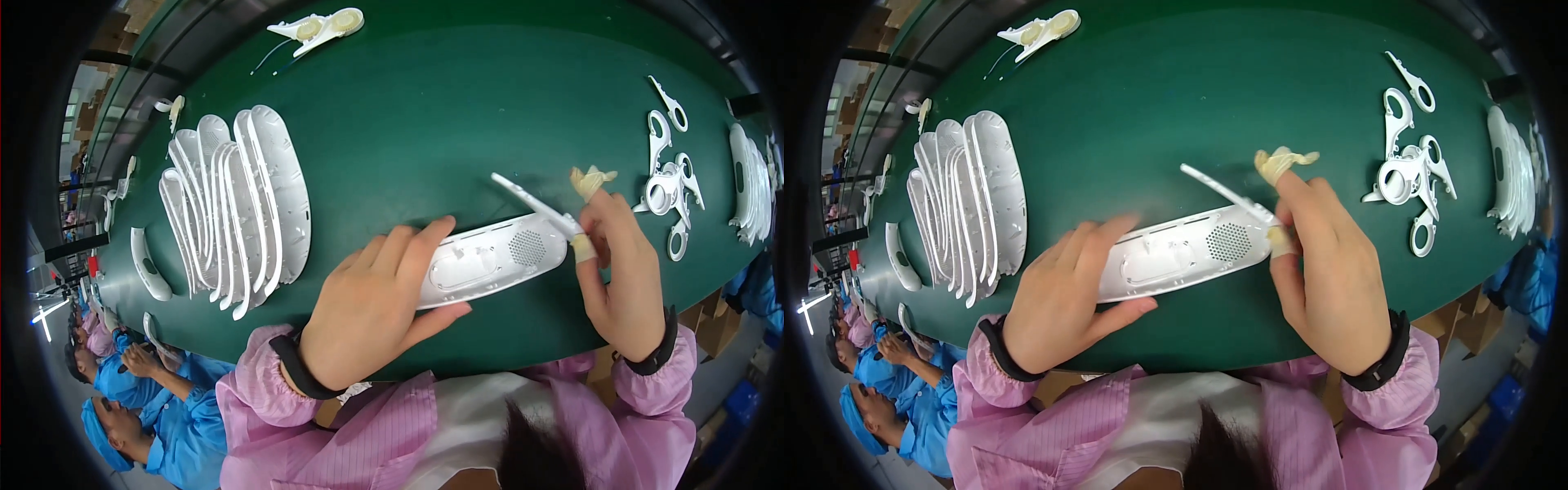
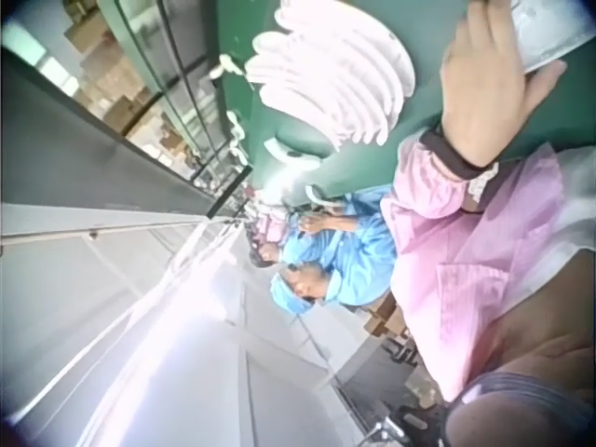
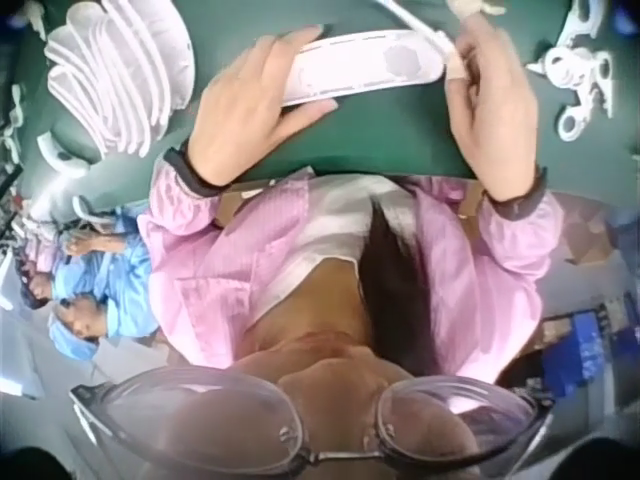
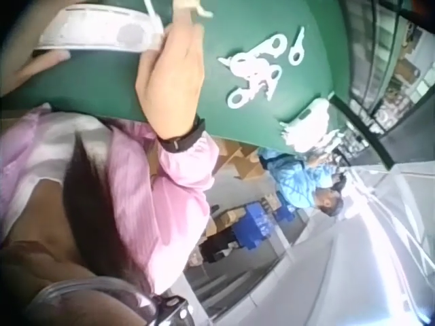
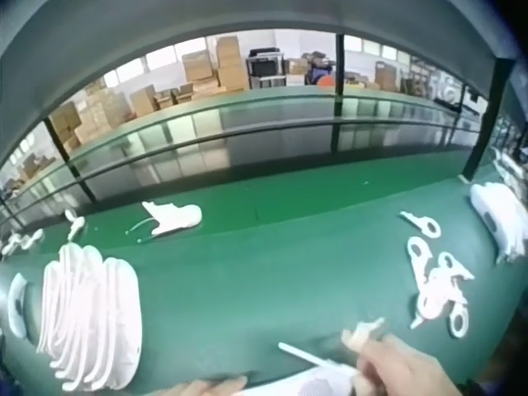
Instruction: Assembling white plastic housing components on a factory production line.
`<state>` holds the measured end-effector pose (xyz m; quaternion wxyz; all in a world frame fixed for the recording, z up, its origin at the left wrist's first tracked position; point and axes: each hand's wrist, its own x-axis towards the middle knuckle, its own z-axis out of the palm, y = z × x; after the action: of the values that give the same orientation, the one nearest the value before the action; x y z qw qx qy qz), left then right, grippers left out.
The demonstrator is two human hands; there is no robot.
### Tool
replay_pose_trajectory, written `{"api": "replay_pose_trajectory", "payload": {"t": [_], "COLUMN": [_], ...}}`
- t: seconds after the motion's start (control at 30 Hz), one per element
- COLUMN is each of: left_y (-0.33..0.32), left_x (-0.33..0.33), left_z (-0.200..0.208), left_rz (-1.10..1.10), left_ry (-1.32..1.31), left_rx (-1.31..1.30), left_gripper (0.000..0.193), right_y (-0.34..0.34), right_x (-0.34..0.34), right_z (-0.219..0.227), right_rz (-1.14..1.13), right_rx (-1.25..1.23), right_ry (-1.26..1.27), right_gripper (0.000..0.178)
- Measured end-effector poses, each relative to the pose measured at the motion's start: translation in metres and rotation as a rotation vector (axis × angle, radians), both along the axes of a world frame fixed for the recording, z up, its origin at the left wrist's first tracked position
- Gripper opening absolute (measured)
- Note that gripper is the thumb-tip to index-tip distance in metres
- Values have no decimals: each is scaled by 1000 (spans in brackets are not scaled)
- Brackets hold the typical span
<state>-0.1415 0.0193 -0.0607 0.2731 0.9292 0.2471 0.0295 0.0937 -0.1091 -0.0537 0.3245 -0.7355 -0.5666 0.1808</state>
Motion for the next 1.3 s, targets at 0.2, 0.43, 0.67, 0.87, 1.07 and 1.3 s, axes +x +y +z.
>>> {"api": "replay_pose_trajectory", "payload": {"t": [0.2,0.43,0.67,0.87,1.07,1.3], "left_y": [-6,-5,-7,-10,-11,-12], "left_x": [13,4,0,-5,-2,-2], "left_z": [-9,-9,-18,-19,-19,-19], "left_rz": [5,19,-15,-23,-24,-34], "left_ry": [28,36,-61,-30,-21,-5], "left_rx": [-11,-22,21,81,70,72], "left_gripper": [77,78,73,77,80,80], "right_y": [-7,-8,-32,-6,-7,-7], "right_x": [17,23,27,7,-5,-17], "right_z": [-4,-1,-3,13,-4,-5], "right_rz": [-42,-59,-206,67,74,128], "right_rx": [-97,-73,-54,-23,-41,4], "right_ry": [-5,-45,66,-59,-142,-194], "right_gripper": [38,24,40,25,23,22]}}
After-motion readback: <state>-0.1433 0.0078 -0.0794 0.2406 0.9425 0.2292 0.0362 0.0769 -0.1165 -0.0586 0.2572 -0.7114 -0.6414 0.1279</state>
